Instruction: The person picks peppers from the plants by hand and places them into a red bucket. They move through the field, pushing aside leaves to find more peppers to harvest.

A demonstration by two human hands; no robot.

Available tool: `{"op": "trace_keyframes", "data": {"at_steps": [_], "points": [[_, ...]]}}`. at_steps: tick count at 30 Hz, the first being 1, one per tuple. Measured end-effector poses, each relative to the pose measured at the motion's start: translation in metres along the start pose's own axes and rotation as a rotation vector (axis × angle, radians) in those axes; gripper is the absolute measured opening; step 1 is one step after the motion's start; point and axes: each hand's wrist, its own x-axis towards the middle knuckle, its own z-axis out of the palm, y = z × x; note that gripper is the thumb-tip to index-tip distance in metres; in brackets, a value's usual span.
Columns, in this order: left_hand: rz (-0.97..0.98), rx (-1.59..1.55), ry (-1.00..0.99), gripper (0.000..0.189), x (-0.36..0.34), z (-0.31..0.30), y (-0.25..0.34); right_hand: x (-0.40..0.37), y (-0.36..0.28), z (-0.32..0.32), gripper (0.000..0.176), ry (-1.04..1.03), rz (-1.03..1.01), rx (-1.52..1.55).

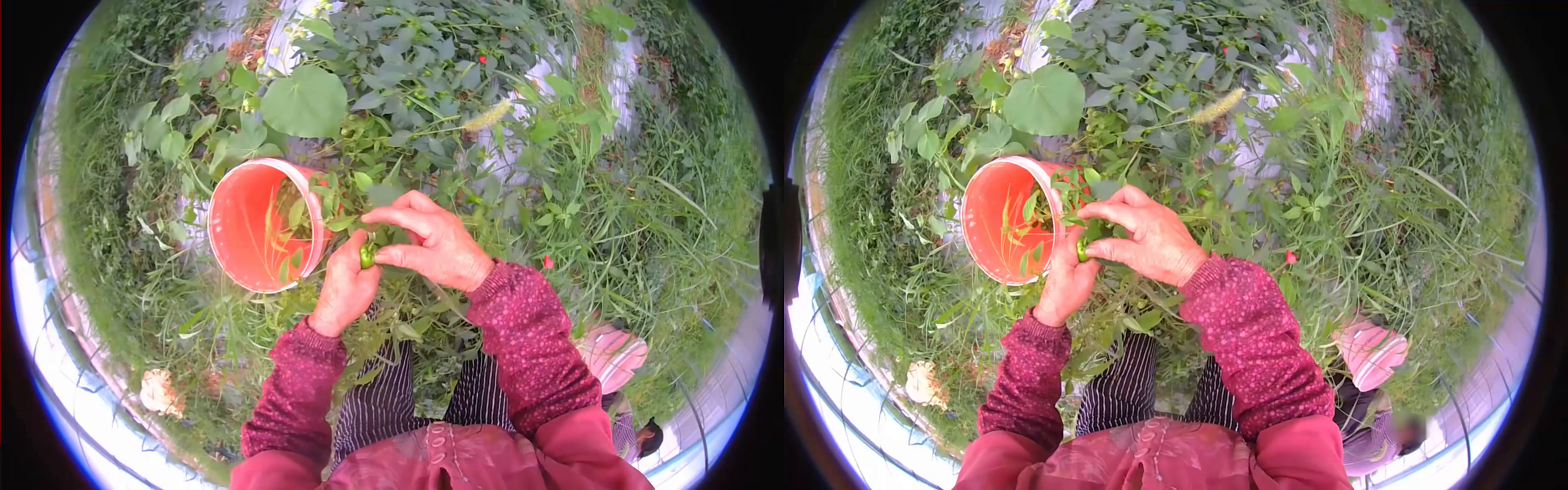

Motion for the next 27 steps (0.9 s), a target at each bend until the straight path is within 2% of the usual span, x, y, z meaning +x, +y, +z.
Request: {"op": "trace_keyframes", "data": {"at_steps": [1, 2, 4, 5, 8, 10, 12, 13, 14, 15, 16, 17, 18, 20, 22, 24, 26, 27], "points": [[-0.02, -0.01, -0.024, 0.033, -0.001, -0.007, 0.004, 0.002, -0.007, 0.004, 0.034, 0.014, 0.018, 0.047], [-0.021, -0.021, -0.016, 0.033, -0.004, -0.011, 0.001, 0.006, -0.008, 0.009, 0.034, 0.005, 0.02, 0.037], [0.005, -0.076, -0.086, 0.034, -0.008, -0.022, -0.006, 0.016, -0.001, 0.02, 0.021, 0.066, -0.073, -0.013], [-0.019, -0.066, -0.092, 0.037, -0.007, -0.031, -0.005, 0.024, -0.005, 0.028, 0.017, 0.129, -0.133, 0.121], [-0.006, -0.003, -0.077, 0.04, -0.009, -0.055, -0.009, 0.039, -0.019, 0.044, 0.017, 0.125, -0.109, 0.175], [-0.022, 0.058, -0.148, 0.043, -0.011, -0.064, -0.034, 0.052, -0.024, 0.061, 0.016, 0.153, -0.063, 0.134], [-0.311, -0.106, -0.117, 0.045, -0.016, -0.06, -0.069, 0.072, -0.029, 0.081, 0.013, 0.224, 0.305, 0.648], [-0.486, -0.322, -0.024, 0.042, -0.019, -0.065, -0.067, 0.082, -0.028, 0.096, 0.019, 0.184, 0.311, 0.643], [-0.614, -0.542, 0.097, 0.037, -0.027, -0.063, -0.095, 0.097, -0.027, 0.11, 0.026, 0.141, 0.303, 0.633], [-0.67, -0.637, 0.201, 0.035, -0.026, -0.077, -0.073, 0.109, -0.027, 0.127, 0.031, 0.033, 0.248, 0.526], [-0.774, -0.639, 0.282, 0.036, -0.035, -0.082, -0.106, 0.115, -0.027, 0.147, 0.037, -0.078, 0.202, 0.425], [-0.713, -0.753, 0.41, 0.037, -0.04, -0.088, -0.111, 0.119, -0.032, 0.162, 0.04, -0.087, 0.163, 0.281], [-0.639, -0.685, 0.417, 0.041, -0.041, -0.096, -0.128, 0.122, -0.034, 0.174, 0.043, -0.093, 0.126, 0.144], [-0.832, -0.71, 0.562, 0.044, -0.043, -0.099, -0.136, 0.127, -0.028, 0.178, 0.043, -0.008, 0.129, 0.098], [-0.843, -0.578, 0.565, 0.044, -0.043, -0.098, -0.146, 0.126, -0.011, 0.162, 0.042, 0.069, 0.137, 0.031], [-0.85, -0.454, 0.582, 0.044, -0.046, -0.096, -0.167, 0.119, -0.004, 0.099, 0.042, -0.354, 0.286, -0.083], [-0.491, 0.015, 0.545, 0.043, -0.052, -0.086, -0.196, 0.081, 0.014, 0.064, 0.039, -0.273, 0.182, -0.606], [-0.412, 0.095, 0.516, 0.037, -0.037, -0.077, -0.152, 0.056, 0.039, 0.055, 0.04, -0.193, 0.148, -0.809]]}}
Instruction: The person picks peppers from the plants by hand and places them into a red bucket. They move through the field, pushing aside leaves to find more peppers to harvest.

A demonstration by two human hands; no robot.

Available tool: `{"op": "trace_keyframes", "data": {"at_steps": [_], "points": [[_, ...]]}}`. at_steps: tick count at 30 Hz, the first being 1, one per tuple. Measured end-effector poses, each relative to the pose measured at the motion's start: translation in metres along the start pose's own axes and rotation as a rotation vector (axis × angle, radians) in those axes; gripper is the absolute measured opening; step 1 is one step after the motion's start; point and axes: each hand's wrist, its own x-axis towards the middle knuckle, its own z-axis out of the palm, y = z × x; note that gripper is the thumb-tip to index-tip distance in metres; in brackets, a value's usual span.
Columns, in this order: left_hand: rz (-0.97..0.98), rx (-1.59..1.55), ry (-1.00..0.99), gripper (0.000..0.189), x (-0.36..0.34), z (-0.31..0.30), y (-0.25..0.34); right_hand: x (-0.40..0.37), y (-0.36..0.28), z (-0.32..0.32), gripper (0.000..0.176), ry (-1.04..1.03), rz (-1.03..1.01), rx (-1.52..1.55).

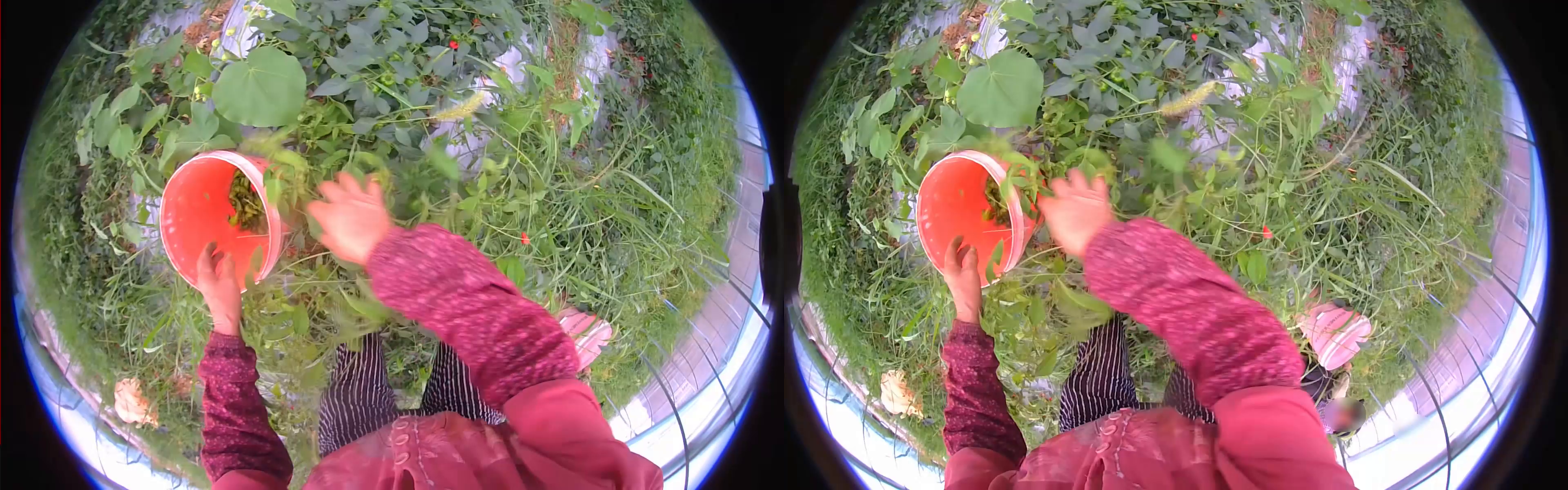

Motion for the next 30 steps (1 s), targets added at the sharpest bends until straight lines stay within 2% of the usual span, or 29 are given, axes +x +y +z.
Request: {"op": "trace_keyframes", "data": {"at_steps": [1, 3, 4, 5, 7, 9, 11, 12, 13, 15, 16, 17, 19, 20, 24, 26, 27, 29, 30], "points": [[-0.003, -0.002, 0.002, 0.037, -0.004, 0.011, 0.02, -0.021, 0.023, 0.014, 0.042, 0.094, 0.02, -0.198], [0.234, -0.047, -0.094, 0.031, -0.011, 0.032, 0.056, -0.058, 0.051, -0.002, 0.047, -0.285, 0.162, -0.082], [0.341, 0.01, -0.114, 0.026, -0.018, 0.04, 0.08, -0.074, 0.062, -0.002, 0.051, -0.35, 0.188, -0.034], [0.344, 0.008, -0.124, 0.026, -0.025, 0.047, 0.095, -0.092, 0.072, 0.003, 0.055, -0.414, 0.219, 0.021], [0.391, -0.038, -0.236, 0.025, -0.036, 0.061, 0.118, -0.123, 0.087, 0.016, 0.056, -0.433, 0.209, 0.048], [0.435, 0.0, -0.258, 0.022, -0.046, 0.069, 0.141, -0.149, 0.1, 0.037, 0.058, -0.452, 0.192, 0.085], [0.489, -0.02, -0.427, 0.021, -0.05, 0.075, 0.163, -0.167, 0.113, 0.055, 0.059, -0.46, 0.197, 0.01], [0.57, -0.036, -0.439, 0.022, -0.05, 0.081, 0.179, -0.174, 0.114, 0.052, 0.053, -0.482, 0.239, 0.053], [0.569, -0.032, -0.447, 0.022, -0.049, 0.086, 0.188, -0.18, 0.118, 0.056, 0.053, -0.484, 0.242, 0.062], [0.708, 0.125, -0.656, 0.019, -0.049, 0.103, 0.202, -0.197, 0.129, 0.068, 0.044, -0.504, 0.178, -0.06], [0.785, 0.221, -0.681, 0.022, -0.053, 0.117, 0.206, -0.206, 0.131, 0.076, 0.038, -0.448, 0.191, -0.041], [0.788, 0.219, -0.691, 0.022, -0.056, 0.13, 0.21, -0.21, 0.131, 0.077, 0.038, -0.45, 0.2, -0.035], [0.88, 0.316, -0.862, 0.025, -0.063, 0.156, 0.219, -0.215, 0.13, 0.079, 0.037, -0.459, 0.194, -0.006], [0.79, 0.318, -0.934, 0.026, -0.066, 0.165, 0.238, -0.217, 0.128, 0.084, 0.035, -0.46, 0.221, -0.001], [0.872, 0.309, -0.944, 0.023, -0.074, 0.235, 0.244, -0.23, 0.129, 0.1, 0.033, -0.345, 0.249, 0.084], [0.96, 0.64, -1.139, 0.022, -0.086, 0.275, 0.231, -0.233, 0.132, 0.1, 0.032, -0.353, 0.243, 0.091], [0.963, 0.642, -1.146, 0.022, -0.094, 0.289, 0.224, -0.233, 0.133, 0.099, 0.032, -0.358, 0.231, 0.092], [0.895, 0.545, -0.95, 0.03, -0.108, 0.307, 0.213, -0.233, 0.132, 0.097, 0.034, -0.37, 0.256, 0.151], [0.849, 0.596, -0.935, 0.034, -0.112, 0.315, 0.211, -0.232, 0.132, 0.098, 0.035, -0.377, 0.277, 0.199]]}}
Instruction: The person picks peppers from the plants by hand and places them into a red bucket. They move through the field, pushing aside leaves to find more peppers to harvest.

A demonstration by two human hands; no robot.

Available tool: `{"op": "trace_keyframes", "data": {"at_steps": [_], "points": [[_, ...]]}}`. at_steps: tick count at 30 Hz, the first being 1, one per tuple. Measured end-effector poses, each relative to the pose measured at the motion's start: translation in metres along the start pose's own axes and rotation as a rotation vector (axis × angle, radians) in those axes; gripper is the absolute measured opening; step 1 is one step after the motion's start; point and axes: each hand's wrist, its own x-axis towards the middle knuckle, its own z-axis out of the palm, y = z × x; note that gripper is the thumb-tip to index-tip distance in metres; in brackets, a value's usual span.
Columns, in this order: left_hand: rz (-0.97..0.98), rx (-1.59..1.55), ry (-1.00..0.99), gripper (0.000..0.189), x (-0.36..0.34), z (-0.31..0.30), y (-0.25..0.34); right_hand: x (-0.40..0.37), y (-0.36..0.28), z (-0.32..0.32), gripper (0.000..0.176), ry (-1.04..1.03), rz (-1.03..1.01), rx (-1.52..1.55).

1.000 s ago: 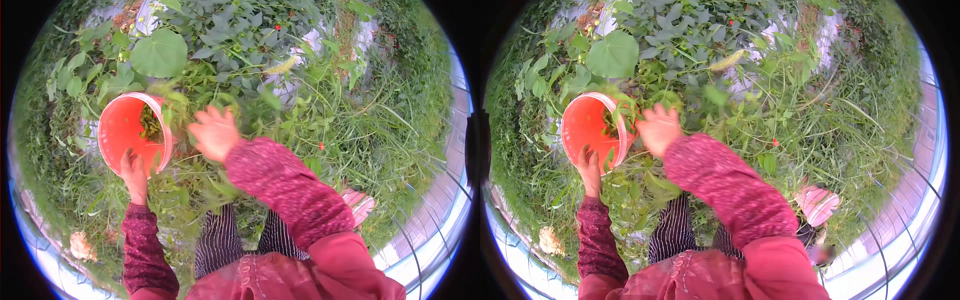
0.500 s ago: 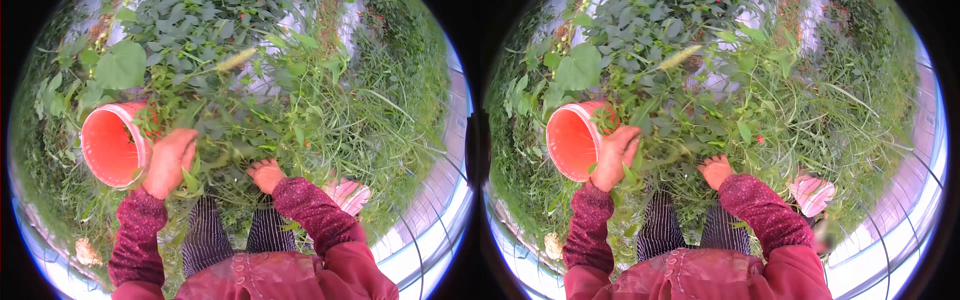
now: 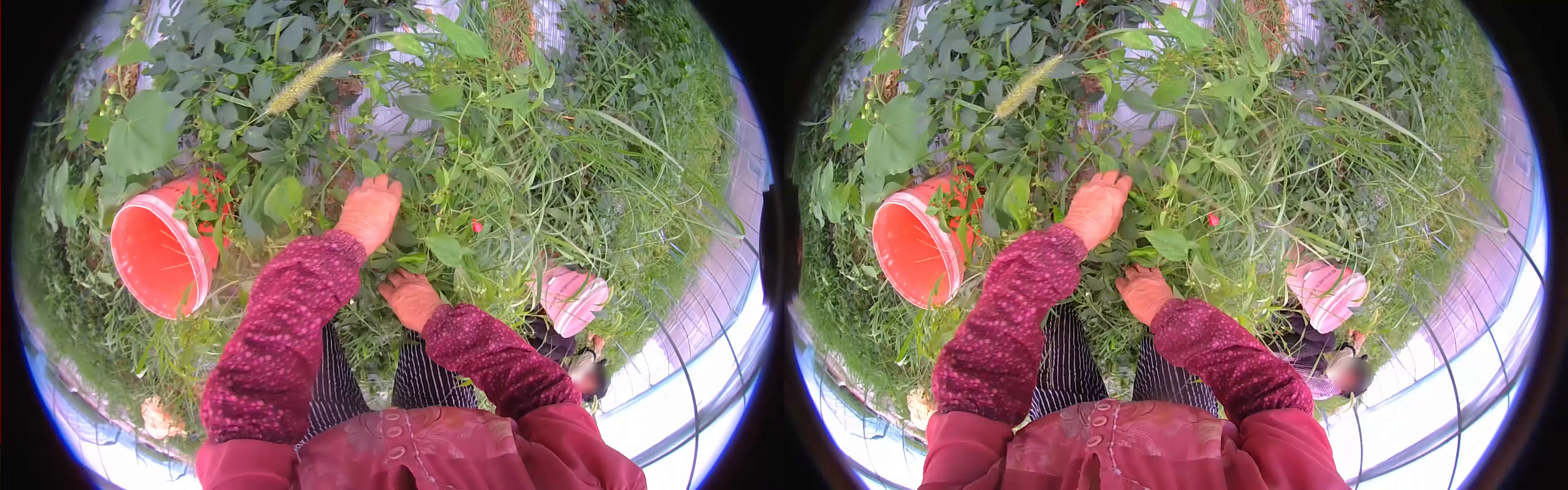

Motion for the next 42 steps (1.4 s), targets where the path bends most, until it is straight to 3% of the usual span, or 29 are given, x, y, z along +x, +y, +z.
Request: {"op": "trace_keyframes", "data": {"at_steps": [7, 8, 10, 12, 13, 14, 15, 17, 18, 20, 21, 23, 25, 27, 28, 31, 33, 35, 36, 37, 39, 42], "points": [[0.076, -0.137, -0.271, 0.04, 0.012, 0.004, 0.013, 0.001, 0.008, 0.003, 0.042, -0.055, -0.009, 0.105], [0.075, -0.133, -0.277, 0.04, 0.008, 0.004, 0.014, -0.002, 0.011, -0.001, 0.038, 0.004, -0.087, 0.191], [-0.012, -0.097, -0.067, 0.036, -0.011, 0.005, 0.016, -0.011, 0.016, -0.022, 0.034, 0.064, -0.18, 0.281], [-0.071, -0.218, 0.043, 0.033, -0.039, 0.019, 0.018, -0.028, 0.018, -0.066, 0.026, -0.114, -0.124, 0.906], [-0.123, -0.349, 0.158, 0.031, -0.055, 0.025, 0.021, -0.03, 0.023, -0.079, 0.025, -0.064, -0.049, 1.221], [-0.228, -0.405, 0.105, 0.03, -0.067, 0.028, 0.029, -0.03, 0.028, -0.089, 0.023, -0.012, 0.035, 1.532], [-0.333, -0.463, 0.053, 0.029, -0.075, 0.032, 0.041, -0.027, 0.032, -0.092, 0.023, 0.194, -0.034, 1.553], [-0.23, -0.334, 0.078, 0.028, -0.089, 0.048, 0.059, -0.006, 0.037, -0.091, 0.031, 0.495, -0.203, 1.161], [-0.139, -0.196, 0.089, 0.028, -0.095, 0.054, 0.067, 0.004, 0.039, -0.089, 0.031, 0.486, -0.207, 1.162], [-0.056, -0.06, 0.097, 0.029, -0.104, 0.061, 0.075, 0.021, 0.04, -0.079, 0.031, 0.192, -0.08, 0.612], [-0.02, -0.074, 0.051, 0.031, -0.108, 0.062, 0.077, 0.026, 0.045, -0.067, 0.031, 0.185, -0.082, 0.614], [0.008, -0.095, -0.003, 0.033, -0.121, 0.058, 0.08, 0.035, 0.061, -0.033, 0.033, -0.165, -0.138, 0.774], [0.036, 0.006, -0.026, 0.032, -0.132, 0.042, 0.086, 0.04, 0.074, 0.007, 0.032, -0.206, -0.139, 0.849], [0.038, -0.002, -0.064, 0.034, -0.139, 0.041, 0.084, 0.038, 0.065, 0.006, 0.029, -0.028, -0.538, 1.225], [0.064, -0.002, -0.031, 0.033, -0.142, 0.04, 0.083, 0.031, 0.073, -0.003, 0.028, 0.073, -0.506, 0.581], [0.088, 0.018, 0.011, 0.033, -0.146, 0.033, 0.088, 0.038, 0.058, -0.013, 0.028, -0.035, -0.346, 0.382], [0.09, 0.042, 0.039, 0.034, -0.143, 0.024, 0.09, 0.034, 0.048, -0.028, 0.027, -0.098, -0.336, 0.369], [0.11, -0.057, 0.03, 0.035, -0.147, 0.012, 0.096, 0.03, 0.047, -0.02, 0.023, -0.168, -0.171, 0.374], [0.034, -0.131, -0.127, 0.032, -0.15, 0.004, 0.102, 0.033, 0.048, -0.014, 0.02, -0.154, -0.122, 0.352], [0.032, -0.137, -0.13, 0.032, -0.154, 0.004, 0.104, 0.03, 0.05, -0.011, 0.02, -0.161, -0.12, 0.353], [-0.123, -0.592, -0.043, 0.029, -0.162, 0.004, 0.105, 0.02, 0.047, -0.02, 0.021, 0.081, -0.174, 0.24], [-0.264, -0.49, -0.03, 0.031, -0.159, 0.01, 0.089, 0.015, 0.044, -0.012, 0.025, 0.114, -0.217, 0.321]]}}
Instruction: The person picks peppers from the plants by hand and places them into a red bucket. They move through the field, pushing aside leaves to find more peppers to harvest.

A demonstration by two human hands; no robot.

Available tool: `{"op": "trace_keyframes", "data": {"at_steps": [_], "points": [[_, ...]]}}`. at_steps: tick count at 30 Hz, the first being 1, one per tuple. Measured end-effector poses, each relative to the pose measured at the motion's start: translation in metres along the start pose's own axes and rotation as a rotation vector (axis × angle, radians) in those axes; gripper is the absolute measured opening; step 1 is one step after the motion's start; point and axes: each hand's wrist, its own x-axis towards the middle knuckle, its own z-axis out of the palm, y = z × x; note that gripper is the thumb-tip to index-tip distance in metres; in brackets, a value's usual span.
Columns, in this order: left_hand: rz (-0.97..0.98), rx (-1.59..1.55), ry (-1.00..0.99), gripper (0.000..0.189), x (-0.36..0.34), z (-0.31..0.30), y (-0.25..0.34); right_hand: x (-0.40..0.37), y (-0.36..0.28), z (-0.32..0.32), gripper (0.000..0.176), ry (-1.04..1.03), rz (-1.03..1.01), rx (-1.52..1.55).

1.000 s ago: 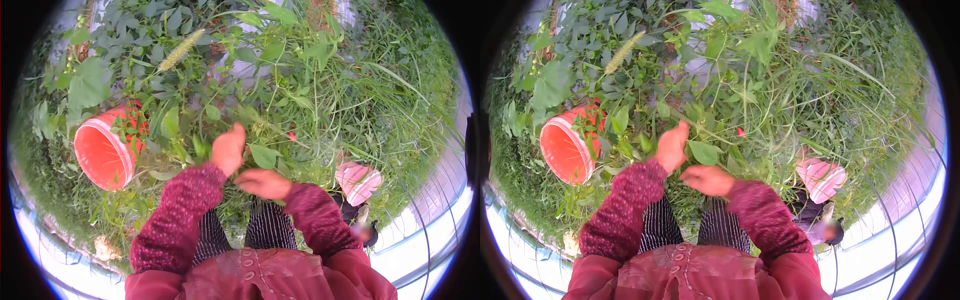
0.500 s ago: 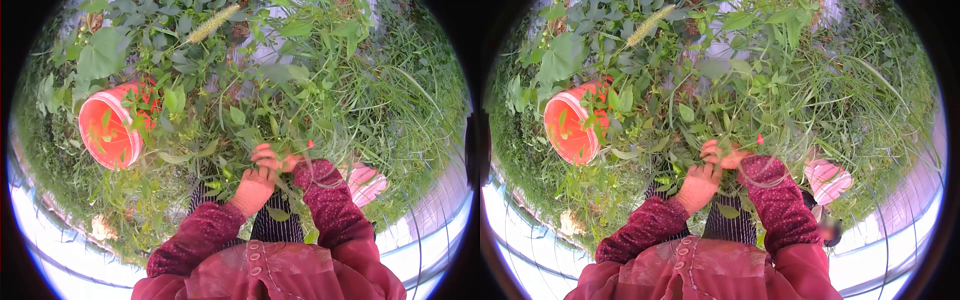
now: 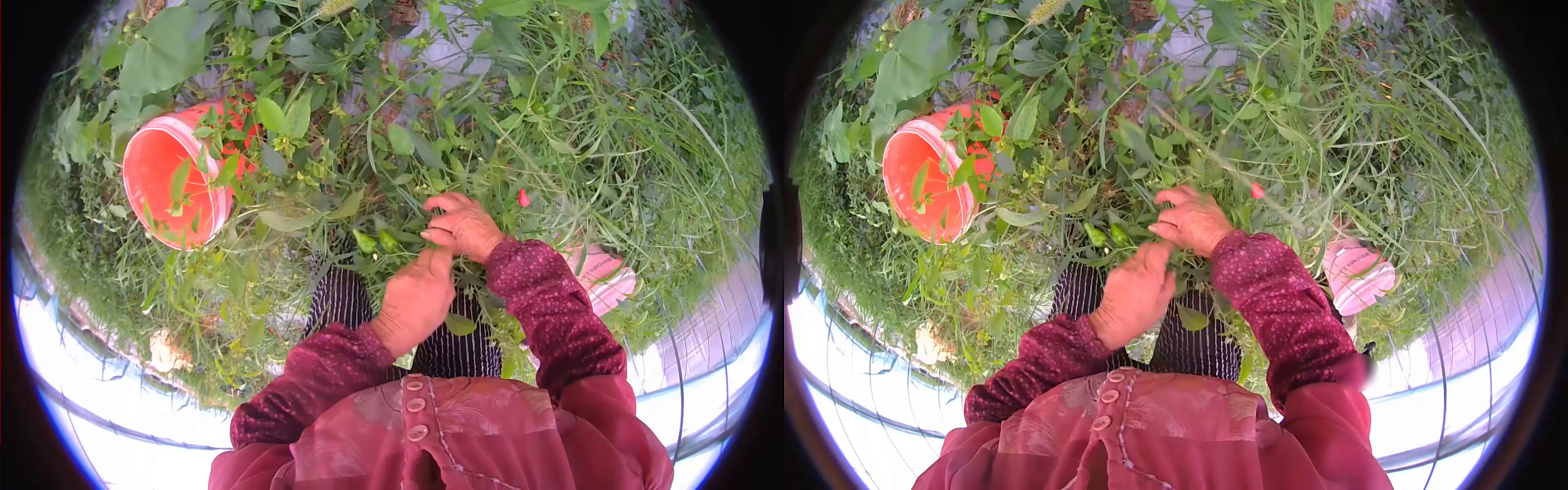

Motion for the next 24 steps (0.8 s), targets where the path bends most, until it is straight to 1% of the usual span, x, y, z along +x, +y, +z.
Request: {"op": "trace_keyframes", "data": {"at_steps": [1, 2, 3, 4, 5, 6, 7, 8, 9, 10, 11, 12, 13, 14, 16, 17, 19, 20, 21, 22, 23, 24], "points": [[-0.003, 0.004, 0.004, 0.031, 0.003, -0.002, -0.006, 0.0, 0.003, 0.002, 0.027, 0.011, -0.022, 0.116], [0.011, 0.068, 0.032, 0.031, 0.006, -0.005, -0.012, 0.002, 0.006, -0.005, 0.034, -0.14, 0.055, 0.399], [0.025, 0.134, 0.058, 0.031, 0.009, -0.009, -0.018, 0.002, 0.012, -0.007, 0.034, -0.142, 0.048, 0.404], [0.035, 0.206, 0.011, 0.028, 0.012, -0.013, -0.024, 0.003, 0.018, -0.01, 0.038, -0.257, 0.095, 0.729], [0.029, 0.21, 0.013, 0.028, 0.016, -0.014, -0.028, 0.005, 0.015, -0.013, 0.042, -0.375, 0.146, 1.052], [0.062, 0.187, 0.029, 0.027, 0.019, -0.015, -0.032, 0.004, 0.012, -0.018, 0.047, -0.385, 0.098, 0.905], [0.097, 0.164, 0.045, 0.026, 0.023, -0.015, -0.034, 0.007, 0.009, -0.022, 0.047, -0.387, 0.096, 0.905], [0.131, 0.203, -0.01, 0.027, 0.027, -0.018, -0.036, 0.009, 0.005, -0.025, 0.047, -0.38, 0.011, 0.614], [0.131, 0.201, -0.012, 0.027, 0.027, -0.018, -0.035, 0.011, 0.001, -0.027, 0.047, -0.368, -0.069, 0.323], [0.12, 0.21, -0.039, 0.027, 0.027, -0.018, -0.034, 0.012, -0.006, -0.026, 0.036, -0.311, -0.097, 0.22], [0.109, 0.22, -0.064, 0.027, 0.028, -0.019, -0.032, 0.012, -0.013, -0.027, 0.036, -0.309, -0.095, 0.22], [0.113, 0.22, -0.065, 0.027, 0.027, -0.019, -0.027, 0.012, -0.021, -0.029, 0.03, -0.323, -0.047, 0.047], [0.073, 0.167, -0.074, 0.027, 0.023, -0.019, -0.021, 0.011, -0.026, -0.028, 0.024, -0.336, 0.001, -0.125], [0.032, 0.114, -0.082, 0.027, 0.019, -0.02, -0.017, 0.01, -0.026, -0.022, 0.024, -0.335, 0.001, -0.125], [0.013, 0.054, -0.066, 0.028, 0.014, -0.02, -0.015, 0.007, -0.018, -0.002, 0.014, -0.184, -0.072, -0.137], [-0.007, -0.01, -0.055, 0.028, 0.01, -0.02, -0.013, 0.004, -0.019, 0.002, 0.014, -0.184, -0.066, -0.135], [-0.013, -0.007, -0.08, 0.028, 0.005, -0.027, -0.015, 0.004, -0.018, 0.009, 0.012, -0.092, -0.181, -0.121], [-0.024, -0.074, -0.116, 0.027, 0.001, -0.031, -0.016, 0.0, -0.009, 0.024, 0.013, 0.036, -0.251, -0.061], [-0.036, -0.139, -0.151, 0.027, -0.003, -0.036, -0.018, -0.001, -0.002, 0.034, 0.013, 0.036, -0.242, -0.056], [-0.079, -0.227, -0.258, 0.027, -0.008, -0.044, -0.016, 0.003, 0.01, 0.04, 0.015, 0.049, -0.224, 0.013], [-0.076, -0.226, -0.268, 0.027, -0.008, -0.05, -0.018, 0.005, 0.016, 0.044, 0.017, 0.062, -0.201, 0.089], [-0.04, -0.217, -0.193, 0.027, -0.008, -0.055, -0.02, 0.004, -0.009, 0.01, 0.023, -0.082, -0.138, -0.126]]}}
